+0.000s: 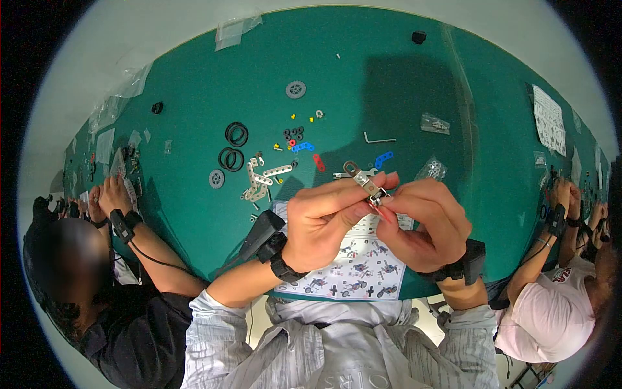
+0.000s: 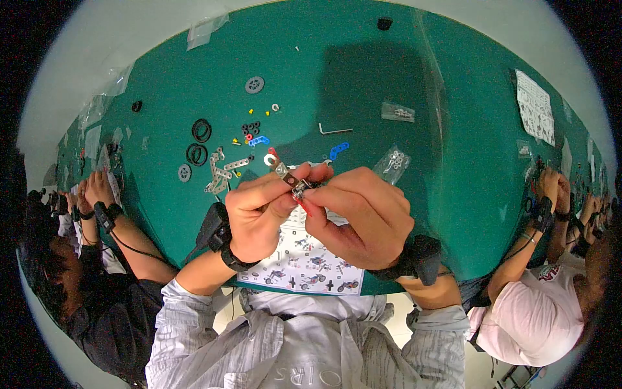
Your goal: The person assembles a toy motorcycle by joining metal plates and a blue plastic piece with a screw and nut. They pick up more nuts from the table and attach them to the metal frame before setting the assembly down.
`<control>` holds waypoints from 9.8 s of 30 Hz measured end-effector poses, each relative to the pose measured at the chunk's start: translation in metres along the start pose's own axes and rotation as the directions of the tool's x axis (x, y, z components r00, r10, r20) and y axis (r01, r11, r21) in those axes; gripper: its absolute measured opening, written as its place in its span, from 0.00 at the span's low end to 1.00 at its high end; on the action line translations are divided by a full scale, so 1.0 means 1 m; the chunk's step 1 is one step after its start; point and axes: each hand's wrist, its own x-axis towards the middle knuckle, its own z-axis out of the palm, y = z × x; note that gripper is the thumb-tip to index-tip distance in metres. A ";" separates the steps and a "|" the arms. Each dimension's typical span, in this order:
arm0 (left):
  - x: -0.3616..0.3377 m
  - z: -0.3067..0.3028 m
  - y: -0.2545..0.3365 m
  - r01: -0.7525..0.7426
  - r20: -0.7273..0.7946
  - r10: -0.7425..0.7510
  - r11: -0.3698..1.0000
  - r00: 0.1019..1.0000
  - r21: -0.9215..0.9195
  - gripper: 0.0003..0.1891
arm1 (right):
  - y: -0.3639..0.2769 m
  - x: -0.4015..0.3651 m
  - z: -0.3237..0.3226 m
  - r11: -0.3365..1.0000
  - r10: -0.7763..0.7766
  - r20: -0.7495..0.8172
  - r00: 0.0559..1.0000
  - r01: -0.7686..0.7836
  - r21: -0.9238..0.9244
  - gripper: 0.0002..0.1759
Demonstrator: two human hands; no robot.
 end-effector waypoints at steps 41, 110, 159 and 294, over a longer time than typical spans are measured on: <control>-0.001 0.005 0.014 -0.068 -0.032 0.073 0.987 0.997 0.143 0.23 | 0.001 -0.001 -0.003 0.997 -0.040 0.031 0.999 0.038 0.067 0.15; 0.023 -0.016 -0.031 0.369 -0.228 -0.503 0.814 0.833 -0.450 0.21 | 0.035 -0.010 0.011 0.873 0.488 0.288 0.824 -0.470 -0.134 0.12; 0.014 -0.005 -0.029 0.382 -0.153 -0.443 0.869 0.883 -0.314 0.07 | 0.043 -0.014 0.016 0.787 0.555 0.162 0.816 -0.579 0.216 0.09; 0.005 -0.001 -0.027 0.009 -0.236 0.040 0.979 0.971 0.202 0.11 | 0.026 -0.011 0.012 0.948 0.304 0.104 0.947 -0.312 0.065 0.14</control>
